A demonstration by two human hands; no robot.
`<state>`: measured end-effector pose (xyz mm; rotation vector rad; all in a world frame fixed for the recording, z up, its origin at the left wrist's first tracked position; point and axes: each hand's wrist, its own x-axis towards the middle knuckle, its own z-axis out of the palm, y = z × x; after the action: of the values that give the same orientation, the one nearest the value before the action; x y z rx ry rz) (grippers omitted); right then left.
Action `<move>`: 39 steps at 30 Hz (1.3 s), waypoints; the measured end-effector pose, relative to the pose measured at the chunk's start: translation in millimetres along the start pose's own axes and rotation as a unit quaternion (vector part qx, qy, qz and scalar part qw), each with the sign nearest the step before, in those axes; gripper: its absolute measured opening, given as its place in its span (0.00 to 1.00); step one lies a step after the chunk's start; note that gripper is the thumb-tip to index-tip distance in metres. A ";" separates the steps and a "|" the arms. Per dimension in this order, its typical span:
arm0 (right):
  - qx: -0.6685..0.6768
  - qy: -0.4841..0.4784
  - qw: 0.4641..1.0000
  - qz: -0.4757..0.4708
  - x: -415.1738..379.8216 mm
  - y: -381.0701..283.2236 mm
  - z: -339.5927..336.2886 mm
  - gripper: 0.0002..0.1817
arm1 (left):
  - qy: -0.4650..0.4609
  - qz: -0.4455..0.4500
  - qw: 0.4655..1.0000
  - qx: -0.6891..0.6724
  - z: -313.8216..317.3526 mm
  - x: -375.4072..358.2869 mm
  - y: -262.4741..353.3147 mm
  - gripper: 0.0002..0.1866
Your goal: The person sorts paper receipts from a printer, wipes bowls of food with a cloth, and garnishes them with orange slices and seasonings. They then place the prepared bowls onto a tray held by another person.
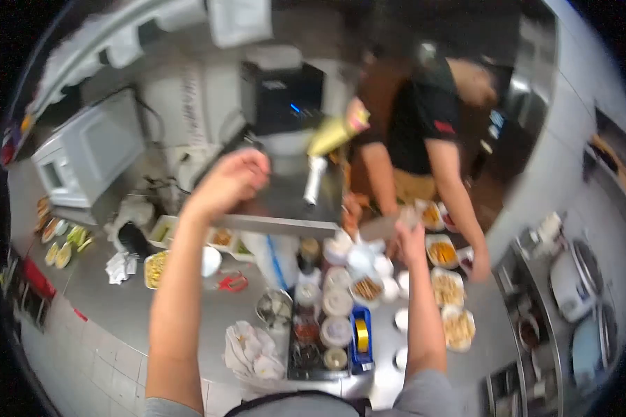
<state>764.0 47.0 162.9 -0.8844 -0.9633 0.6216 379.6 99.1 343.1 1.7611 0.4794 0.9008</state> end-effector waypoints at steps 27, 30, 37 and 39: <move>-0.748 -0.197 0.530 0.347 -197.9 17.1 -152.2 0.23 | 0.015 0.025 0.998 0.051 1.9 2.9 -3.8 0.04; -0.775 -0.215 0.490 0.336 -193.6 20.2 -149.2 0.22 | 0.013 0.026 0.998 0.050 0.0 3.7 -5.3 0.04; -0.785 -0.236 0.460 0.341 -191.2 20.4 -148.2 0.22 | 0.015 0.021 0.999 0.044 0.3 4.3 -5.4 0.04; -0.783 -0.231 0.472 0.333 -194.3 22.7 -152.1 0.23 | 0.017 0.020 0.999 0.044 -0.3 4.3 -5.1 0.05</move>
<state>810.5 -147.6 16.6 -3.0118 -1.6431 0.4638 382.6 104.1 339.9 1.8429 0.5140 0.9529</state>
